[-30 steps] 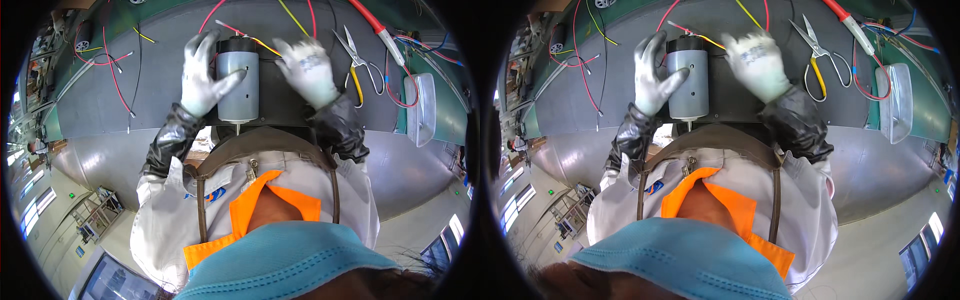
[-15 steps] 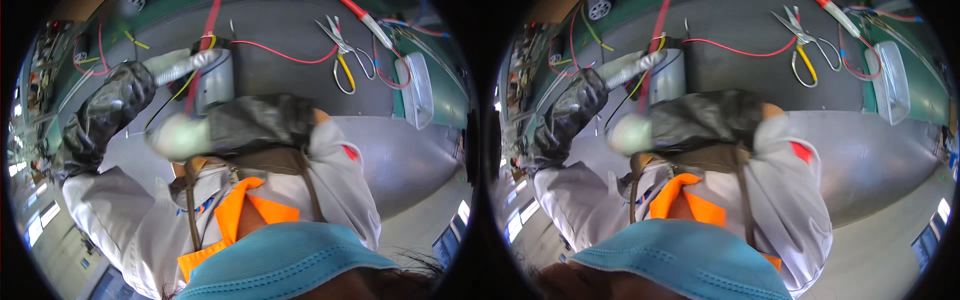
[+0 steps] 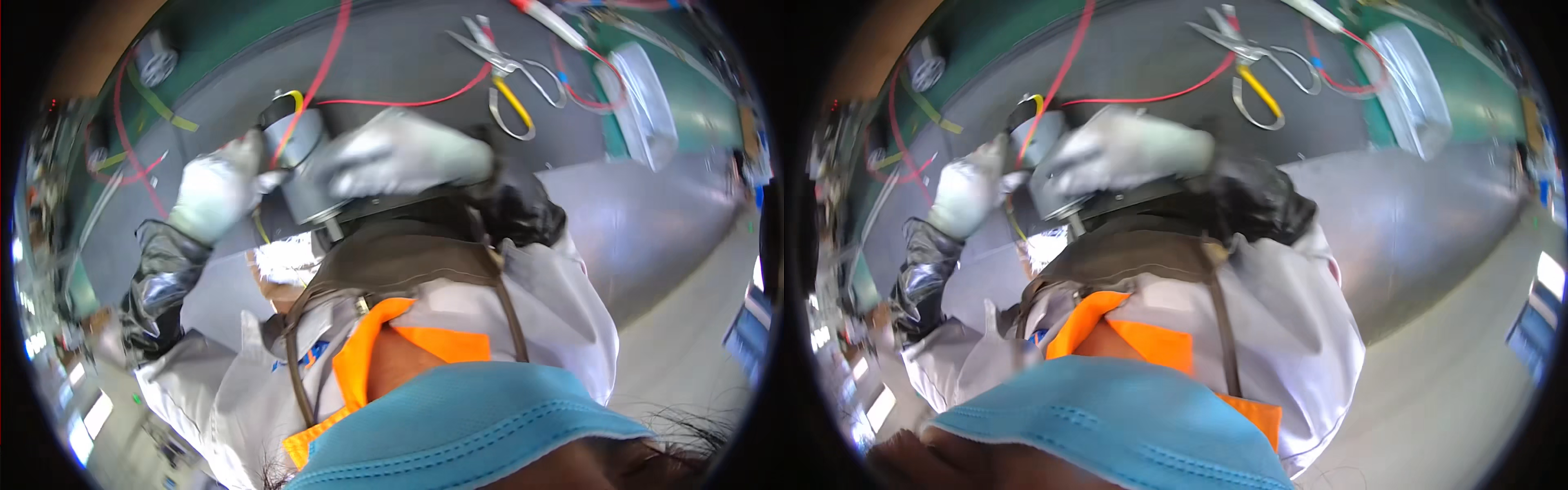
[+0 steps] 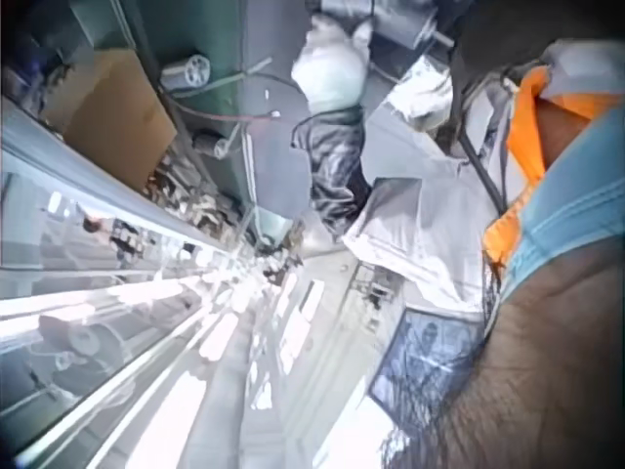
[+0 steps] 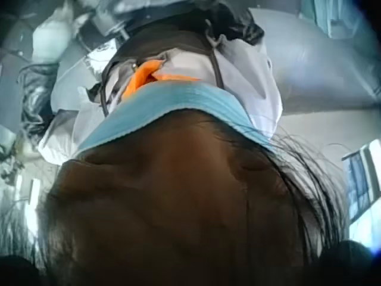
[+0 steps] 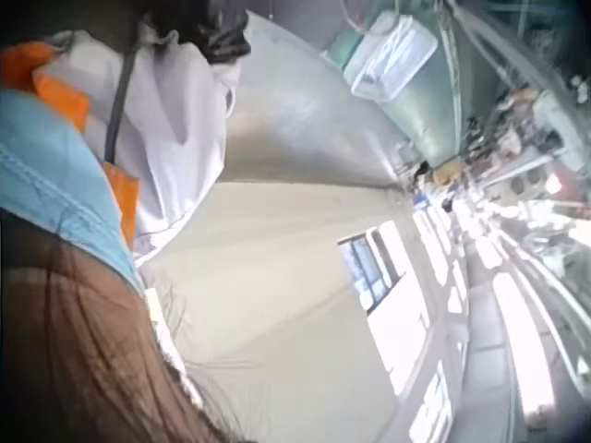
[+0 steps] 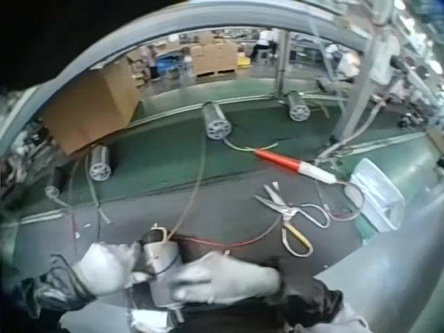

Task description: Assembling and wiring electrical motors at a manual assembly station.

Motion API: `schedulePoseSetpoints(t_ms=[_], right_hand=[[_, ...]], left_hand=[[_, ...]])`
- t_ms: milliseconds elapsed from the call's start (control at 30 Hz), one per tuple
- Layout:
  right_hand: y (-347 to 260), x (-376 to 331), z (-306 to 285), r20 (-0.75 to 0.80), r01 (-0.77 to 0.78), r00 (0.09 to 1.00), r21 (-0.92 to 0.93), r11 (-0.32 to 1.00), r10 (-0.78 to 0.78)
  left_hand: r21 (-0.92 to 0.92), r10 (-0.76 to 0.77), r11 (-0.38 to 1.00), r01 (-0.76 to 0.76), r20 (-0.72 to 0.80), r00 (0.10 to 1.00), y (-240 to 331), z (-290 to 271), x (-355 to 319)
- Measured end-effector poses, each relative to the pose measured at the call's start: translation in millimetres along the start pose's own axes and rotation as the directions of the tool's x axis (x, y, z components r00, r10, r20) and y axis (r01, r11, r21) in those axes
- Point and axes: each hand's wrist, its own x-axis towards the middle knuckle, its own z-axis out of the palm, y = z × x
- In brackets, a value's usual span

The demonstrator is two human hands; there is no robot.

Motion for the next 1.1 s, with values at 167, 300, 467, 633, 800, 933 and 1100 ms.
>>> schedulePoseSetpoints(t_ms=[167, 300, 467, 633, 800, 933, 1100], right_hand=[[65, 39, -55, -0.618, -0.5, 0.779, -0.509, 0.701, 0.106], [106, 67, -40, -0.206, -0.101, 0.967, -0.848, 0.52, -0.148], [55, -14, -119, -0.454, -0.448, 0.841, -0.889, -0.094, 0.294], [14, -21, -67, -0.565, -0.486, 0.807, -0.475, 0.733, 0.169], [8, -8, 19, 0.006, -0.14, 0.988, -0.358, 0.923, 0.153], [27, 19, 61, -0.024, 0.271, 0.952, -0.405, 0.873, -0.306], [15, 20, 79, -0.012, 0.124, 0.992, -0.009, 0.992, -0.124]], left_hand=[[0.316, -0.018, 0.949, 0.019, -0.006, 1.0, 12, -5, -4], [0.443, -0.12, 0.892, 0.088, 0.046, 0.992, -25, 4, -26], [0.262, -0.281, 0.928, 0.263, 0.031, 0.959, -73, 11, -84], [-0.791, -0.055, 0.302, 0.533, 0.543, 0.838, -57, 30, -74], [-0.889, 0.107, -0.332, 0.314, 0.296, 0.949, -30, 77, -40], [-0.899, -0.032, -0.346, 0.269, 0.297, 0.954, -6, 74, -31], [-0.879, -0.239, 0.271, 0.393, 0.334, 0.912, -15, 84, -10]])
